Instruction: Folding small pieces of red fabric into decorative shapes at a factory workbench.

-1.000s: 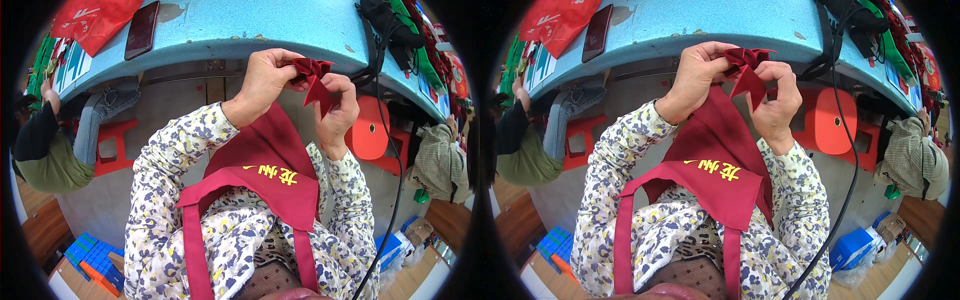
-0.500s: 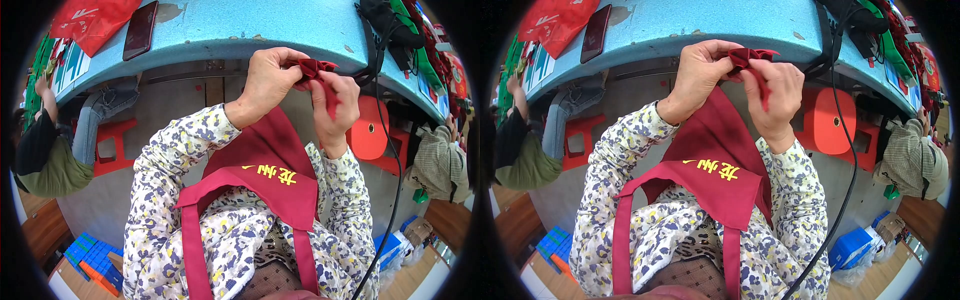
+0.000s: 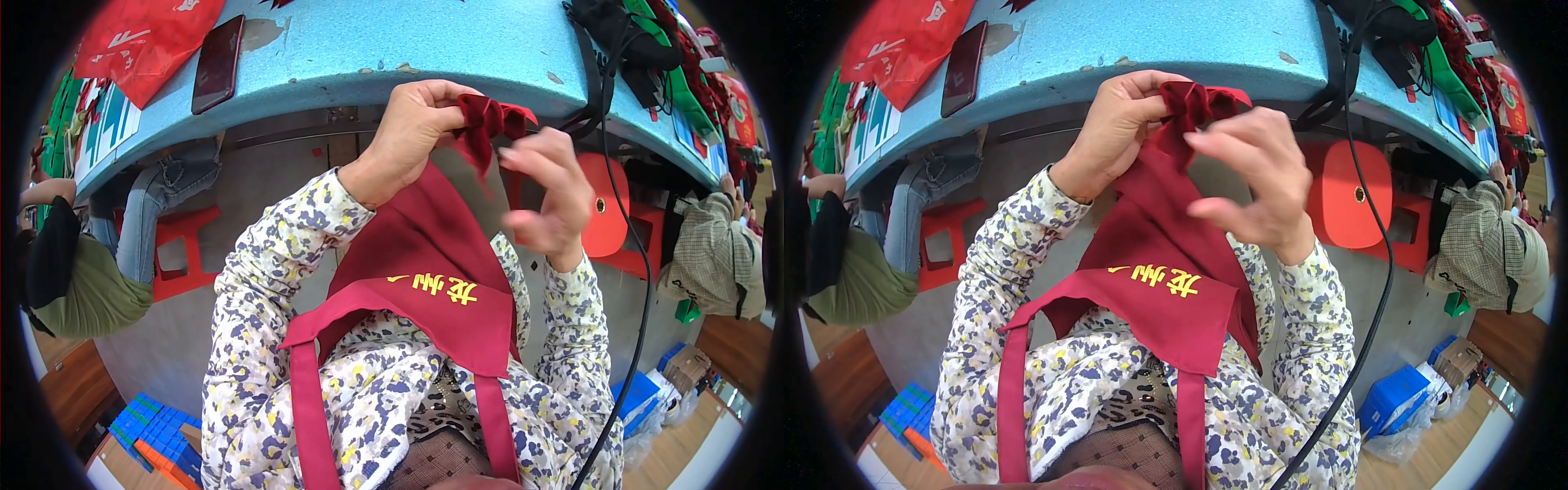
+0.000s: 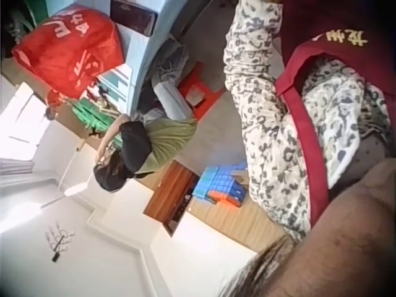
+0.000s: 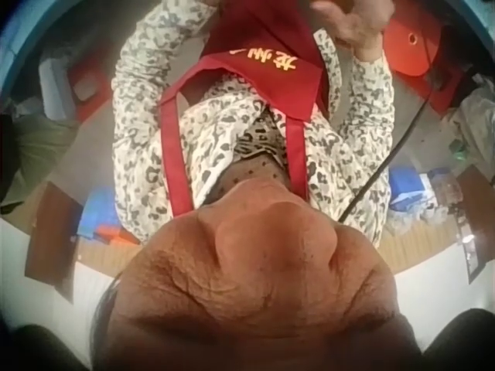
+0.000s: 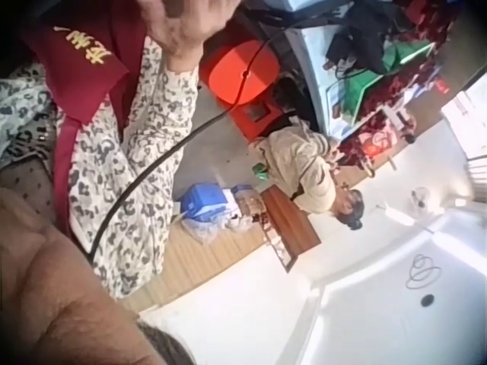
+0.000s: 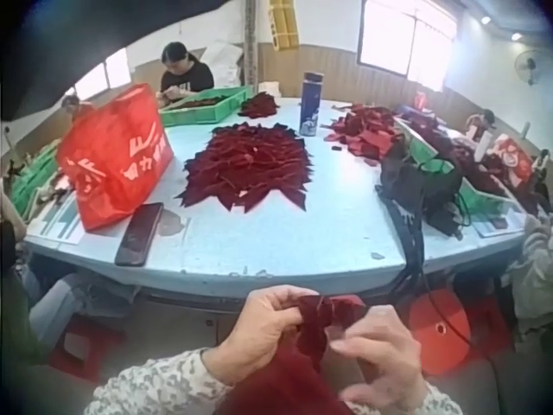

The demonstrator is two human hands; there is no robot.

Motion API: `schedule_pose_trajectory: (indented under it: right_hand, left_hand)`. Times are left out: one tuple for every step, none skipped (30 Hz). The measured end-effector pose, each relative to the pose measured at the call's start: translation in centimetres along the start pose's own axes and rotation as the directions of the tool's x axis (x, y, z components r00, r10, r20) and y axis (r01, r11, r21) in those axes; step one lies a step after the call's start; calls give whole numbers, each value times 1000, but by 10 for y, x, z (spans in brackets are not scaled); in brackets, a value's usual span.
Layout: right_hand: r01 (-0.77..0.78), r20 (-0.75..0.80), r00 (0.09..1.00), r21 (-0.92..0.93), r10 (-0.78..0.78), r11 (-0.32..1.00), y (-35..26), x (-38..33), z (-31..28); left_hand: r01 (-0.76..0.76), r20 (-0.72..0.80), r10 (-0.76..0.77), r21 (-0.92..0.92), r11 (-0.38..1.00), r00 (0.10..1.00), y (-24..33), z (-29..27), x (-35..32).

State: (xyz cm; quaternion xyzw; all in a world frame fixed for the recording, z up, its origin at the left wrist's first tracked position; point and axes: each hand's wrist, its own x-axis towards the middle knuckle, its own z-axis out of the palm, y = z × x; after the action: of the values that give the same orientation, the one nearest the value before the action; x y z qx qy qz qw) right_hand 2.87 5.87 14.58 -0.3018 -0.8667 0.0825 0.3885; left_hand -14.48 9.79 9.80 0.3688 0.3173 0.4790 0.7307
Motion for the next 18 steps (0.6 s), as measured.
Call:
schedule_pose_trajectory:
  right_hand:
    - [-66,-130,988,144,85,987,4,-9,-12]
    - [-108,-245,952,292,183,950,7,-13,-21]
    - [-108,-249,951,284,182,953,12,-16,-28]
    - [-174,-251,937,271,244,947,18,-17,-35]
    - [-239,-254,918,259,305,936,25,-17,-42]
    - [-304,-258,894,249,366,919,31,-16,-48]
    - [-306,-263,892,247,367,920,35,-14,-55]
    - [-260,-222,932,148,288,954,39,-10,-62]
    - [-205,-172,962,50,211,977,43,-6,-69]
    - [-143,-113,984,-44,137,989,46,-4,-76]
    - [-146,-115,983,-45,140,988,49,-3,-79]
    - [-182,-95,980,-45,177,982,51,-4,-83]
    - [-219,-74,974,-46,215,975,53,-4,-86]
    - [-255,-53,966,-47,253,966,56,-5,-88]
    - [-258,-55,965,-48,255,965,58,-6,-91]
    - [-246,-36,969,-49,244,968,61,-8,-93]
    - [-233,-16,972,-49,233,971,63,-10,-94]
    - [-221,4,975,-49,221,974,65,-11,-95]
  left_hand:
    - [34,20,-33,-57,998,999,2,6,2]
    - [69,43,-65,-113,991,997,4,13,5]
    - [70,52,-64,-112,991,997,5,20,8]
    - [75,47,-70,-108,991,996,6,28,10]
    - [80,42,-76,-103,991,996,7,36,13]
    - [87,36,-84,-97,992,996,7,43,15]
    - [89,41,-85,-94,992,996,9,50,18]
    - [95,45,-91,-91,991,995,11,57,21]
    - [102,48,-98,-89,991,994,12,64,24]
    - [109,50,-105,-86,990,993,13,70,26]
    - [111,53,-107,-84,990,993,12,74,28]
    - [116,59,-112,-77,990,992,11,78,30]
    - [122,64,-117,-70,990,991,10,81,32]
    - [127,70,-122,-63,990,990,9,84,34]
    - [130,72,-125,-61,990,990,7,86,36]
    - [142,79,-137,-52,989,987,6,88,38]
    - [154,87,-149,-44,987,985,4,89,39]
    - [165,94,-161,-35,986,982,2,90,41]
